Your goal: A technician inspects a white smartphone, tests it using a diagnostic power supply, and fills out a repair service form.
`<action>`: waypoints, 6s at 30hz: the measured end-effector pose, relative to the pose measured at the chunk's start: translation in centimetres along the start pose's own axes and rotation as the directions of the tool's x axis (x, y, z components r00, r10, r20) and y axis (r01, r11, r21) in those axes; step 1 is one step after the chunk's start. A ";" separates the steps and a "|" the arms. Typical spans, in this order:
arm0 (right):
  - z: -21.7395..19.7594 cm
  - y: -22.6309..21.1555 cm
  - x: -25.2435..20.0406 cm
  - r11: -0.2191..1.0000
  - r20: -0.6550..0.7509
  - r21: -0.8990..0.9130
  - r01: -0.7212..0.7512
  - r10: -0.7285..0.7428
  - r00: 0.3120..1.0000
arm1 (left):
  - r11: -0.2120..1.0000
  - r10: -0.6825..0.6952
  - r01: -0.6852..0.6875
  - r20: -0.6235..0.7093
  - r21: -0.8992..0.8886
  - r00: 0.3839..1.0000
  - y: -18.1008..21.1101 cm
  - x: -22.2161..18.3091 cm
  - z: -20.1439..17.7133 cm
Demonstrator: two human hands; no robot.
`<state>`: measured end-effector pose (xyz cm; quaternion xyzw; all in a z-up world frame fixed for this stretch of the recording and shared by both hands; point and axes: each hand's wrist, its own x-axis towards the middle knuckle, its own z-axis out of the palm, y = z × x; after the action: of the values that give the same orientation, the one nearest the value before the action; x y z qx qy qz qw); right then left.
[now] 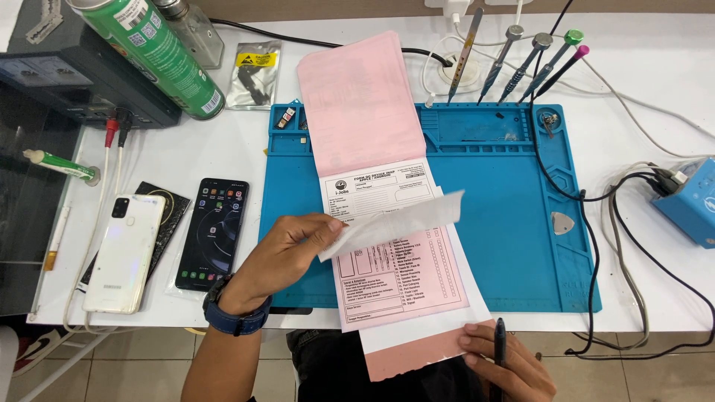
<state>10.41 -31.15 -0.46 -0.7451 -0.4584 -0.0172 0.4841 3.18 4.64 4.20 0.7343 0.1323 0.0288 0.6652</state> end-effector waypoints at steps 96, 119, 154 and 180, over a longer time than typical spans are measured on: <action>4.0 1.5 1.1 0.986 -0.004 -0.155 0.065 -0.066 0.998 | 0.962 0.266 -0.249 -0.176 0.114 0.948 6.3 12.8 -7.8; 2.5 1.9 3.4 0.928 0.066 -0.357 -0.108 0.141 0.988 | 0.529 0.330 -0.093 -0.104 0.843 0.938 -5.6 -9.5 7.4; 1.3 5.0 5.6 0.744 -0.480 -0.468 -0.477 0.240 0.844 | -0.135 0.606 -0.580 0.530 0.803 0.593 -6.7 4.0 1.0; -3.5 3.5 15.2 0.950 -0.137 -0.270 0.159 -0.201 0.970 | -0.046 0.477 -0.640 0.580 0.767 0.661 -5.8 5.0 5.0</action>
<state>23.14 -23.98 6.12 -0.7526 -0.4774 -0.1816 0.4154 8.15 1.39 -2.71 0.9584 -0.2355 0.1607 0.0150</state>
